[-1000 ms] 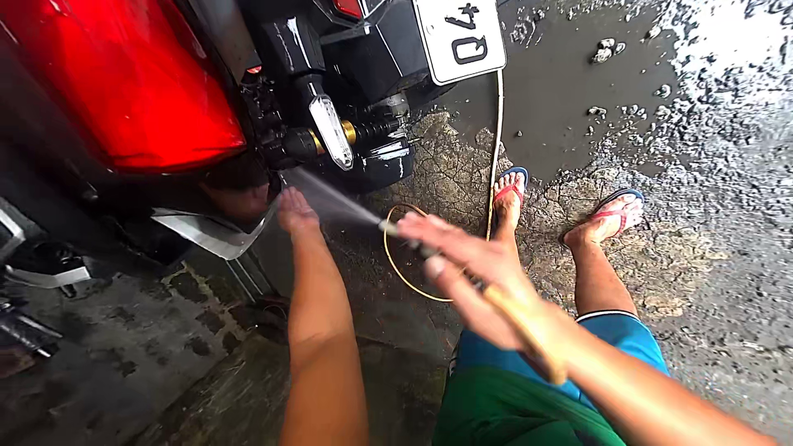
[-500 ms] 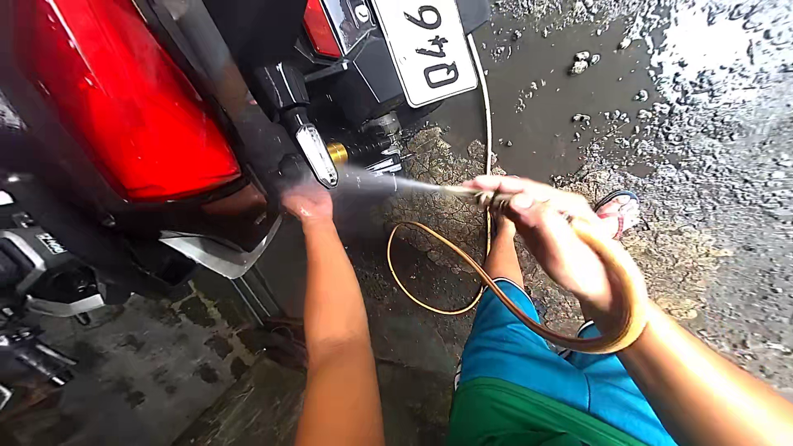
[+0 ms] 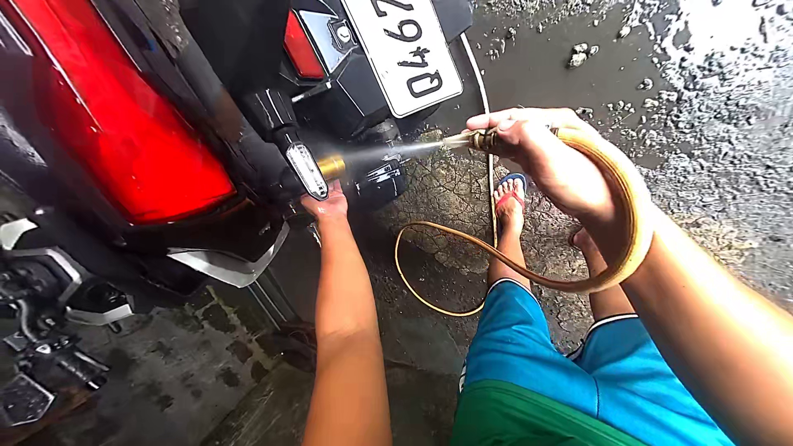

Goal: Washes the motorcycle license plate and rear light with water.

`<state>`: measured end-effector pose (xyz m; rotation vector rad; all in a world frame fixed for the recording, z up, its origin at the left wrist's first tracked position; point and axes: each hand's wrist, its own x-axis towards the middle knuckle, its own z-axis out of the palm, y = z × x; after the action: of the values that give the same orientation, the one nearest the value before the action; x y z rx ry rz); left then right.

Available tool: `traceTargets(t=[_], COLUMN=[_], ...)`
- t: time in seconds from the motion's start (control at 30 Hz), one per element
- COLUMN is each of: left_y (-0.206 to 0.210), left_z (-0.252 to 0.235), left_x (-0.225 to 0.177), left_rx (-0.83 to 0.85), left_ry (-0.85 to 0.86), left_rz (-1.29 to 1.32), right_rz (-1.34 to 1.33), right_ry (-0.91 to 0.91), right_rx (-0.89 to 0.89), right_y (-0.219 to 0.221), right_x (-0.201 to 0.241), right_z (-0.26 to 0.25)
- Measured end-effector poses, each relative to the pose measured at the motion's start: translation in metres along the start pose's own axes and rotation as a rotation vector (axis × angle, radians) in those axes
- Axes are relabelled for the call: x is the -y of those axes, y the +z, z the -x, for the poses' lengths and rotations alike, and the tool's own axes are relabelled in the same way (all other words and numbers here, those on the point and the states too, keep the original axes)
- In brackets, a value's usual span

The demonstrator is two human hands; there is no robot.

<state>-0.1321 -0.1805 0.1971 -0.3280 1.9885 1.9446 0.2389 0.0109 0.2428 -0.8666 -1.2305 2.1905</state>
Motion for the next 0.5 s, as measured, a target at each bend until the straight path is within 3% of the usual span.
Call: traceTargets(t=[0.1, 0.27, 0.33, 0.5], left_y=[0.003, 0.001, -0.006, -0.075], left_z=[0.003, 0.011, 0.013, 0.01], left_x=[0.009, 0.012, 0.005, -0.009], left_rx=[-0.052, -0.229, -0.215, -0.137], left_ry=[0.029, 0.109, 0.122, 0.083], left_rz=[-0.011, -0.223, -0.293, -0.236], right_rz=[0.166, 0.354, 0.354, 0.373], right_ry=[0.005, -0.183, -0.224, -0.265], right_rx=[-0.039, 0.035, 0.075, 0.22], right_y=[0.016, 0.064, 0.082, 0.135], right_x=[0.023, 0.032, 0.031, 0.02], right_z=[0.023, 0.042, 0.05, 0.075])
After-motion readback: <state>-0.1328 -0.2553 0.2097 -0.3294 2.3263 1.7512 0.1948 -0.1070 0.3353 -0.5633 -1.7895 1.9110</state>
